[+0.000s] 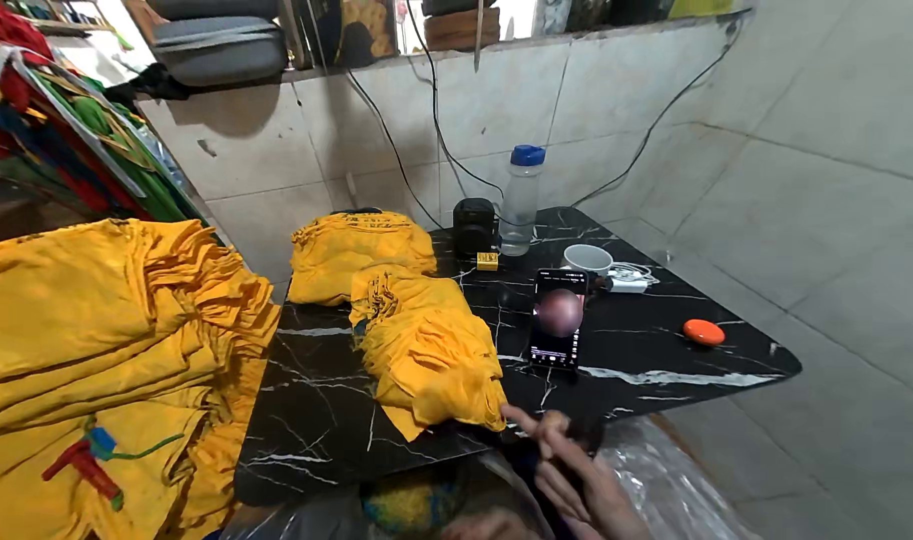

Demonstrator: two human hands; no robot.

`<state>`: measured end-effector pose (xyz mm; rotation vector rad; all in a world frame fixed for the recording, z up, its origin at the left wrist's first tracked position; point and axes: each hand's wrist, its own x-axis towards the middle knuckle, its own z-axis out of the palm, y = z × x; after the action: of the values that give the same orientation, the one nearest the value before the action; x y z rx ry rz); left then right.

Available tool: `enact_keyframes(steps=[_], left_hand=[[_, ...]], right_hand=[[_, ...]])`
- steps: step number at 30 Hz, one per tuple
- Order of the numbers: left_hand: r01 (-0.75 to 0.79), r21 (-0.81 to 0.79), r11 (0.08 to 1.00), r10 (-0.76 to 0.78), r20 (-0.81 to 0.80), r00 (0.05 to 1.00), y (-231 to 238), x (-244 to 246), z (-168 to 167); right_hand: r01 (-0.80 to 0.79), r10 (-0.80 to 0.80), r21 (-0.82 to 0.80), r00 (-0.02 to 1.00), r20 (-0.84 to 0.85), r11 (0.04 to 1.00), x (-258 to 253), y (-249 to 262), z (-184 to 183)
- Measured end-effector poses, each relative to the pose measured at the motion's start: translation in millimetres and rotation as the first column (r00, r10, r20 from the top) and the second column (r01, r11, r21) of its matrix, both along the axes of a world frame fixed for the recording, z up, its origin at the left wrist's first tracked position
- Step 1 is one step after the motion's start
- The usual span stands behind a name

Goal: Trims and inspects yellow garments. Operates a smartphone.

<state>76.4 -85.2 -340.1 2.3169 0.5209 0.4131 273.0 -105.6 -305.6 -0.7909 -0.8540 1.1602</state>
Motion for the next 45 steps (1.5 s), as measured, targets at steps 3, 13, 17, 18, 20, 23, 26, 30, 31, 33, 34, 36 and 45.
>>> enact_keyframes(steps=[3,13,17,18,20,23,26,30,31,33,34,36,45], left_hand=[[-0.182,0.255,0.950,0.151,0.134,0.979,39,12,7],[0.008,0.703,0.711,0.181,-0.193,0.964,122,70,30],[0.185,0.476,0.860,-0.033,-0.309,0.950,173,72,62],[0.188,0.439,0.879,-0.063,-0.285,0.957,188,70,68],[0.141,0.324,0.935,-0.079,-0.197,0.977,212,62,73],[0.005,0.166,0.986,0.004,-0.051,0.999,237,51,68],[-0.088,0.099,0.991,0.086,0.033,0.996,243,47,65],[-0.140,0.028,0.990,0.138,0.062,0.989,245,48,65],[-0.149,-0.005,0.989,0.149,0.079,0.986,248,48,65],[-0.178,-0.071,0.982,0.185,0.122,0.975,250,46,64],[-0.201,-0.109,0.973,0.215,0.127,0.968,250,45,65],[-0.233,-0.151,0.961,0.254,0.137,0.958,250,45,65],[-0.333,0.051,0.942,0.328,0.080,0.941,247,51,48]], right_hand=[[0.102,-0.130,0.118,0.956,0.262,0.988,12,-4,9],[0.443,-0.423,0.118,0.696,0.580,0.889,19,-14,-24],[0.465,-0.434,0.129,0.643,0.631,0.876,25,-12,-34],[0.471,-0.431,0.131,0.614,0.661,0.872,25,-12,-34],[0.460,-0.400,0.138,0.543,0.738,0.877,24,-11,-33],[0.395,-0.345,0.161,0.454,0.821,0.904,19,-2,-40],[0.363,-0.344,0.203,0.384,0.857,0.909,2,23,-48],[0.361,-0.326,0.209,0.301,0.896,0.909,-34,64,-39],[0.400,-0.312,0.166,0.335,0.889,0.901,-45,74,-36],[0.454,-0.315,0.106,0.414,0.854,0.885,-60,94,-35],[0.446,-0.327,0.116,0.433,0.840,0.887,-65,102,-37],[0.353,-0.296,0.129,0.474,0.829,0.927,-69,110,-39],[-0.021,0.249,-0.300,0.611,0.751,0.954,-24,89,-30]])
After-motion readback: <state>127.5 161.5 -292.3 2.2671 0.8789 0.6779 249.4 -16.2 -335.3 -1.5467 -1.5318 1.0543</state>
